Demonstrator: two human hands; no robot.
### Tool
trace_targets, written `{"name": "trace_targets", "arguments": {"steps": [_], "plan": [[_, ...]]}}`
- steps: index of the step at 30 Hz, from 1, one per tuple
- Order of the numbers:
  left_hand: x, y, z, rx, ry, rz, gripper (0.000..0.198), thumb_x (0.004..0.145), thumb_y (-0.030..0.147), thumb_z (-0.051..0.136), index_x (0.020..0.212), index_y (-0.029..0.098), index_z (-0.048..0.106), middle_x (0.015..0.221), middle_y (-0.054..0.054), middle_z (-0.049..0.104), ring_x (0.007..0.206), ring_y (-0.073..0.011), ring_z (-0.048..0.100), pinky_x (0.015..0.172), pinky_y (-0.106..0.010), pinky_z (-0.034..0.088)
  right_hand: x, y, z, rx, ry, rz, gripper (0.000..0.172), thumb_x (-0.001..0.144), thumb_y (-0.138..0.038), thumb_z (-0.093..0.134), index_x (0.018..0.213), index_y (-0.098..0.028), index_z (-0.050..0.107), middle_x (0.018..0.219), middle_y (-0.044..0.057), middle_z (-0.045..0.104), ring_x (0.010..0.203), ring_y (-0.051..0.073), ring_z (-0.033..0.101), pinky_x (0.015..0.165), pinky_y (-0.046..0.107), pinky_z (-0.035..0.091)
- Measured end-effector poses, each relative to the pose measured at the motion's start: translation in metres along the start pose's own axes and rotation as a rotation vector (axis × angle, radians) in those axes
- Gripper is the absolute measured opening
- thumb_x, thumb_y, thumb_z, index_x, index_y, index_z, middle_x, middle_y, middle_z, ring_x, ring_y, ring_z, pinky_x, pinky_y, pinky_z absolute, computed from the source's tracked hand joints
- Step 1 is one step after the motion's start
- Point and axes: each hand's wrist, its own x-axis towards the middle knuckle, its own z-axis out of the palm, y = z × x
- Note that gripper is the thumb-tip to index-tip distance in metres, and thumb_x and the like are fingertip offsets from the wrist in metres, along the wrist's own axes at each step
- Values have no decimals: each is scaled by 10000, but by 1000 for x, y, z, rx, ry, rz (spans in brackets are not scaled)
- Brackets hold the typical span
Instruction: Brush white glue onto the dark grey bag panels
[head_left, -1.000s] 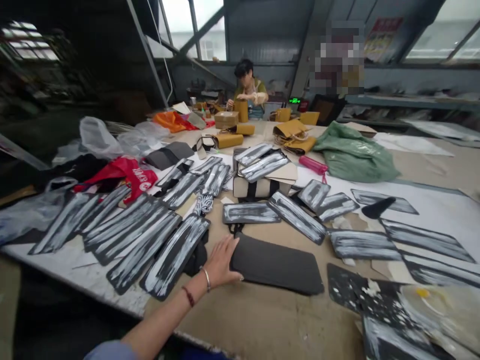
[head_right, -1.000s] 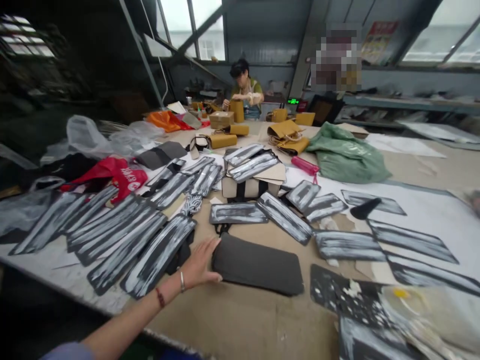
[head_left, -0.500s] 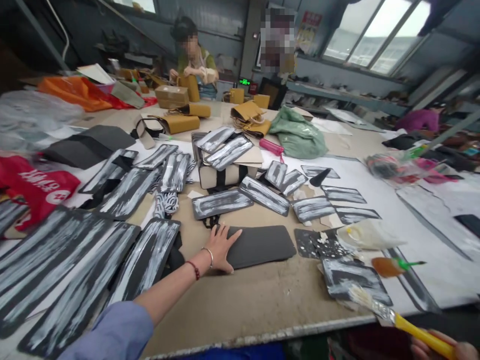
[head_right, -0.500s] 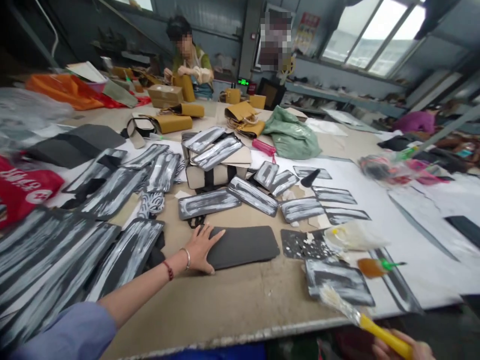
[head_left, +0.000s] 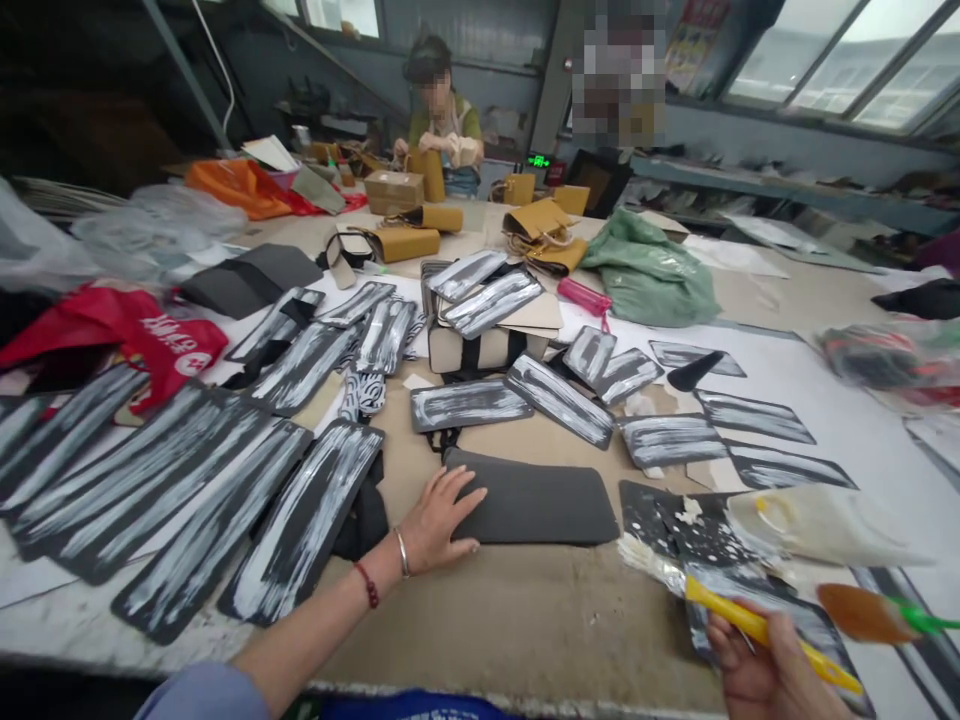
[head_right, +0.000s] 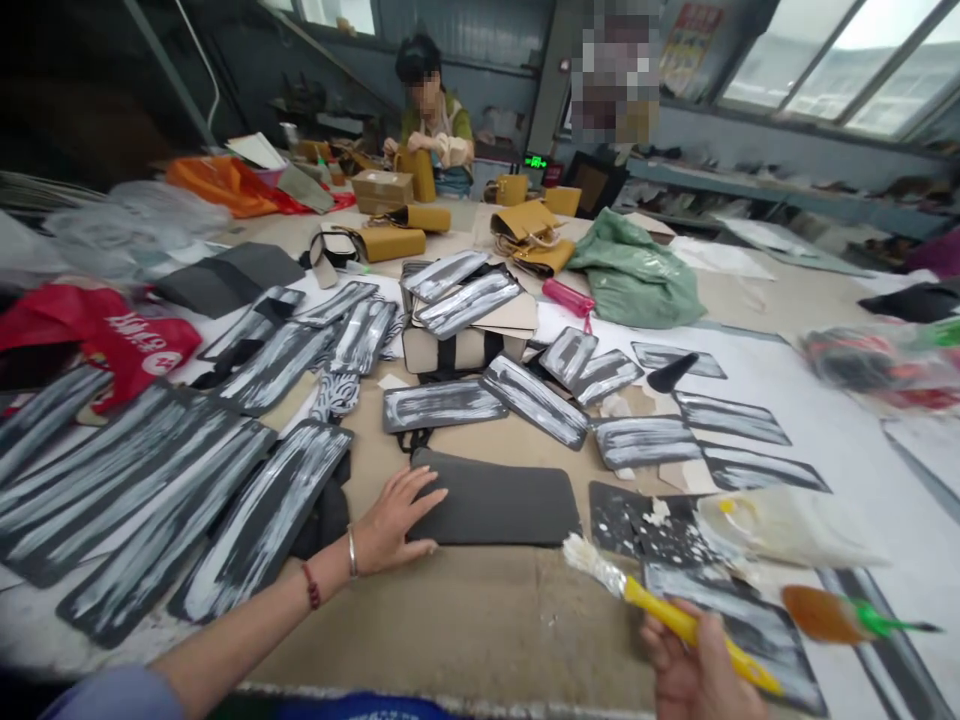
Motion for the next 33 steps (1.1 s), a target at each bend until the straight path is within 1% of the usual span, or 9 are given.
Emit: {"name": "trace_targets", "arguments": {"steps": [2,4,7,11,16,20,24,28,33], "plan": [[-14,-2,4,-10,111,52,407,778,272,538,1168,165,493,1215,-151,491,1200,-269,383,1005,-478,301,1,12,27,23,-71,41,367,571,-425,749,764,-142,619,690,40,613,565,114,571,507,182,524],[-22,-4,9,-17,157,85,299,818,236,485,1100,150,531,1146,-139,542,1156,-250,430,974,-452,352,-1,26,55,45,-135,56,375,596,-433,742,779,-133,612,684,26,611,567,103,573,525,174,524],[-26,-7,12,-28,121,92,323,791,263,541,1089,139,534,1151,-145,549,1155,-272,432,953,-462,373,-8,48,98,45,-227,56,388,611,-448,735,783,-129,595,688,7,609,553,94,572,518,176,523],[-25,-11,14,-45,36,72,421,742,262,606,1136,149,508,1214,-149,518,1180,-290,412,947,-474,369,-19,74,146,-14,-283,57,427,621,-493,709,785,-120,582,670,0,600,547,97,569,496,182,516],[-25,-14,15,-74,8,55,403,749,212,585,1143,169,511,1214,-135,526,1177,-287,422,925,-464,384,-23,100,179,-104,-340,26,441,631,-509,685,805,-117,580,671,-3,591,557,113,571,498,210,514],[-25,-16,17,-108,10,54,394,754,223,578,1142,186,520,1204,-130,536,1168,-285,436,921,-469,388,-20,115,186,-178,-359,-10,425,652,-504,663,808,-117,582,691,6,595,564,130,576,504,236,514],[-26,-18,20,-114,41,62,400,754,204,575,1150,188,519,1210,-129,535,1178,-283,429,925,-471,393,-10,117,179,-244,-323,-66,427,670,-517,641,814,-121,580,709,16,606,576,144,584,515,254,514],[-26,-19,21,-114,67,63,394,763,198,566,1154,209,522,1202,-124,542,1171,-272,442,924,-463,406,12,104,156,-332,-219,-151,444,678,-541,621,822,-122,582,661,20,609,589,170,598,513,270,507],[-25,-20,21,-75,92,92,370,766,185,562,1134,190,537,1180,-134,557,1146,-274,467,901,-464,431,53,84,112,-421,-57,-223,483,678,-588,587,814,-124,590,621,23,611,586,193,610,518,291,501]]}}
